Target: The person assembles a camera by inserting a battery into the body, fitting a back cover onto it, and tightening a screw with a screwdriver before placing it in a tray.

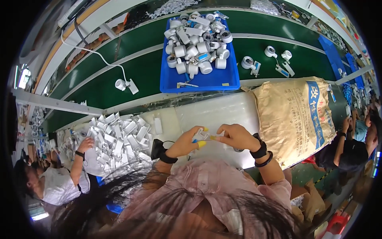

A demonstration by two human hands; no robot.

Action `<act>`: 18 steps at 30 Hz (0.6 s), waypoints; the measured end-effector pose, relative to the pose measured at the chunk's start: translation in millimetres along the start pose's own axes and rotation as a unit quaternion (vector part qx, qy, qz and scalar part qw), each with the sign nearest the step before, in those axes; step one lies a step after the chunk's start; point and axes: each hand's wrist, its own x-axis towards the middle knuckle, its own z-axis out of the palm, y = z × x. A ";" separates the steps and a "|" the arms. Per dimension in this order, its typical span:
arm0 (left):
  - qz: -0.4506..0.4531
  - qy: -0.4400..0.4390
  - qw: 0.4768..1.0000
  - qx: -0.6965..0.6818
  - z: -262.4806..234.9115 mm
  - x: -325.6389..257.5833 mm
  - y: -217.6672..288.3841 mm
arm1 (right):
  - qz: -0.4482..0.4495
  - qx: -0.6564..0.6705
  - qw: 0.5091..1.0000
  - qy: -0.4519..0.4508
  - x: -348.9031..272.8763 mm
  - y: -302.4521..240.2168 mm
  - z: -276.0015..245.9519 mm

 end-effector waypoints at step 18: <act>0.082 0.076 0.994 -0.010 8.6 -5.3 10.4 | -0.043 0.011 0.975 0.217 -0.4 0.3 48.6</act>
